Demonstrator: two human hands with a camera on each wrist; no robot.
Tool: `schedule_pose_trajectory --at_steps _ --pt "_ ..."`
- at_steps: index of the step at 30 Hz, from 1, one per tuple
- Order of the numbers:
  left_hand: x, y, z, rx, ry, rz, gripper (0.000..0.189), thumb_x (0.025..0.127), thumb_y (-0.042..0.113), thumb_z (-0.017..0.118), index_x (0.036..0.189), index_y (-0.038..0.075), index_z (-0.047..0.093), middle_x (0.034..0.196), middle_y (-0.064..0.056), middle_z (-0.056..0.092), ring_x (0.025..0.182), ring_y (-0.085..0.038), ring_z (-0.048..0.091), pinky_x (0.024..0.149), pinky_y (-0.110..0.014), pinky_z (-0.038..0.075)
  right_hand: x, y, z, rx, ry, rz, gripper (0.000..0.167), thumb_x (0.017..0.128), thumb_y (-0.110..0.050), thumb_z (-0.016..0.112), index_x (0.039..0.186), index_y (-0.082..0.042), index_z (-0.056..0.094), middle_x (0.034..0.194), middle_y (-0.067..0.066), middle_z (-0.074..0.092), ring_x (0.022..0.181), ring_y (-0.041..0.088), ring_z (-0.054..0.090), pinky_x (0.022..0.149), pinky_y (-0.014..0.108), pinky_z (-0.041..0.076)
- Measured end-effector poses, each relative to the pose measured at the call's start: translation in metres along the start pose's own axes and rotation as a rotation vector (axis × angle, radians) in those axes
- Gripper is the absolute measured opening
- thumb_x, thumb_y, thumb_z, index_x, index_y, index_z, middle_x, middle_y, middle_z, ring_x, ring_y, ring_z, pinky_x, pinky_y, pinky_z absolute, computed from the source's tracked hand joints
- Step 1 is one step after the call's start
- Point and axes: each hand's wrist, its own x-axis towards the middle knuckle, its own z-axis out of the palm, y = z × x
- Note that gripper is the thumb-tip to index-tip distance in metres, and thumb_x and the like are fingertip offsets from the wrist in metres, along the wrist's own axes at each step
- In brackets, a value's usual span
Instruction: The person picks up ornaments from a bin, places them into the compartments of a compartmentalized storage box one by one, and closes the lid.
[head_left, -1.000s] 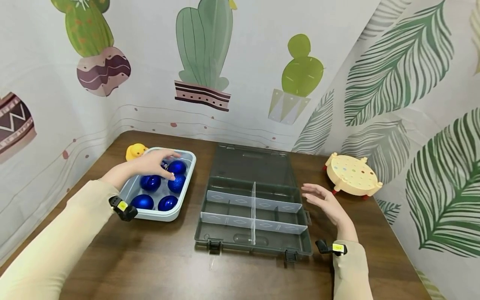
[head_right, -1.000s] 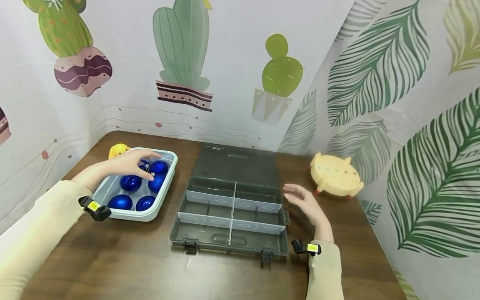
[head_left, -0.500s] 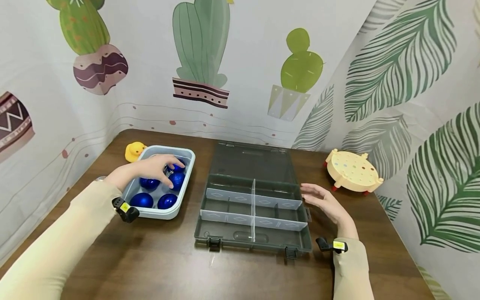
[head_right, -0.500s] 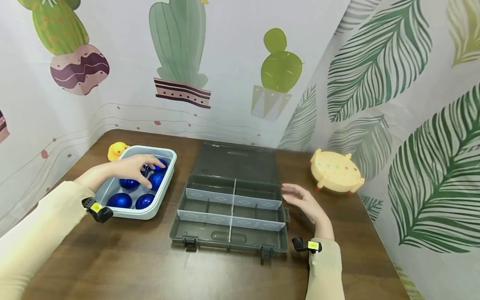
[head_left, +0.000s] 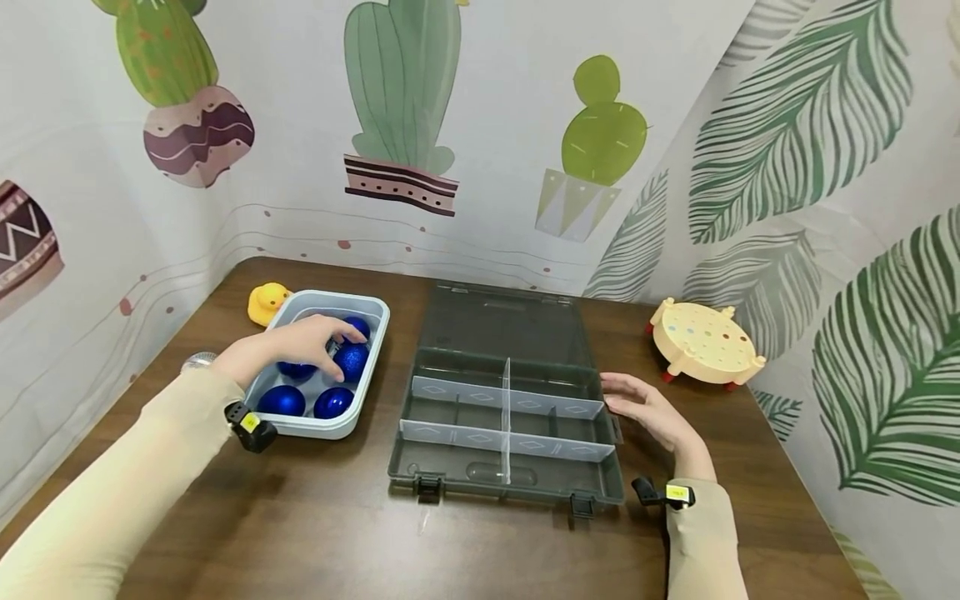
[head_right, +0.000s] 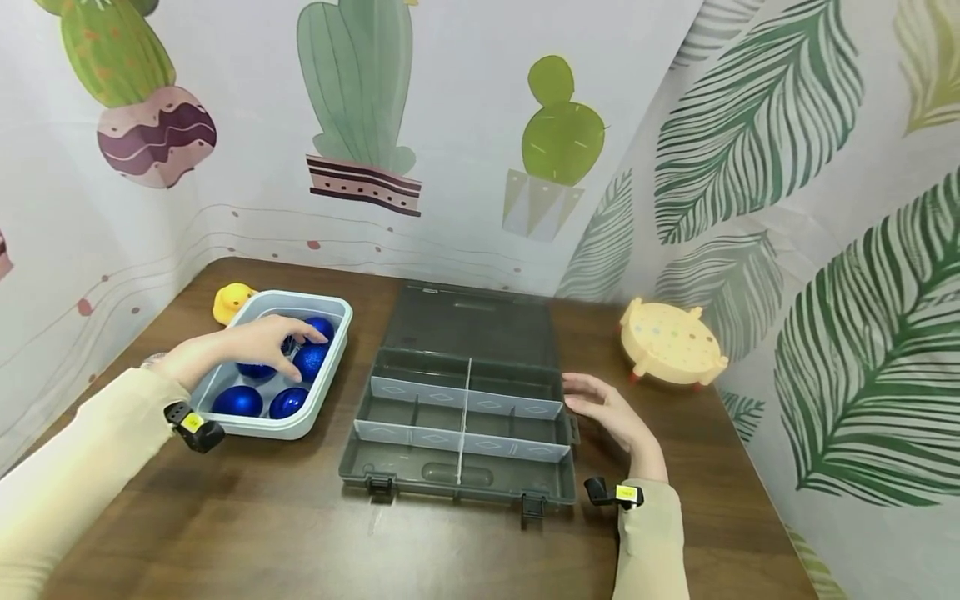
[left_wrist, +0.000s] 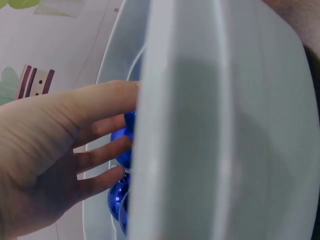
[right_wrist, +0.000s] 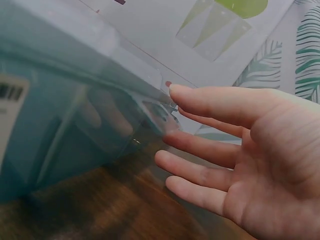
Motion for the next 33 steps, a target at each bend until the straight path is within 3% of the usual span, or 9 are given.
schedule_pose_trajectory --at_steps 7,13,16,25,33 --pt "0.001 0.007 0.003 0.053 -0.011 -0.038 0.063 0.070 0.026 0.087 0.124 0.004 0.064 0.117 -0.015 0.067 0.108 -0.034 0.062 0.093 -0.051 0.049 -0.001 0.001 0.000 -0.010 0.008 0.004 0.052 0.097 -0.004 0.056 0.142 0.012 0.035 0.126 -0.006 0.058 0.108 0.001 0.063 0.090 0.018 0.051" --pt "0.002 0.011 0.007 0.095 -0.031 -0.034 0.062 0.069 0.025 0.087 0.123 0.005 0.065 0.117 -0.017 0.067 0.107 -0.035 0.061 0.094 -0.054 0.048 0.000 0.000 0.001 -0.026 0.000 0.022 0.054 0.097 -0.005 0.056 0.144 0.010 0.034 0.138 0.027 0.048 0.109 0.001 0.061 0.091 0.019 0.050" --pt "0.004 0.012 0.008 0.104 -0.036 -0.034 0.061 0.069 0.025 0.086 0.122 0.005 0.065 0.119 -0.017 0.067 0.108 -0.036 0.060 0.095 -0.055 0.046 0.000 0.000 0.001 -0.022 -0.006 0.018 0.054 0.097 -0.005 0.055 0.144 0.010 0.033 0.140 0.036 0.041 0.109 0.001 0.060 0.091 0.019 0.050" --pt "0.006 0.013 0.011 0.098 -0.060 -0.045 0.059 0.071 0.028 0.086 0.121 0.004 0.066 0.119 -0.018 0.067 0.109 -0.039 0.059 0.096 -0.056 0.046 -0.001 0.001 0.004 -0.022 0.005 0.008 0.055 0.097 -0.004 0.056 0.145 0.010 0.032 0.139 0.037 0.041 0.109 0.002 0.060 0.091 0.019 0.050" --pt "0.000 0.008 0.004 0.080 -0.026 -0.017 0.056 0.071 0.030 0.086 0.119 0.006 0.068 0.117 -0.013 0.069 0.105 -0.031 0.062 0.094 -0.053 0.048 0.000 0.001 0.004 -0.023 0.014 0.012 0.055 0.097 -0.004 0.055 0.145 0.010 0.032 0.140 0.039 0.040 0.109 0.002 0.061 0.091 0.018 0.049"
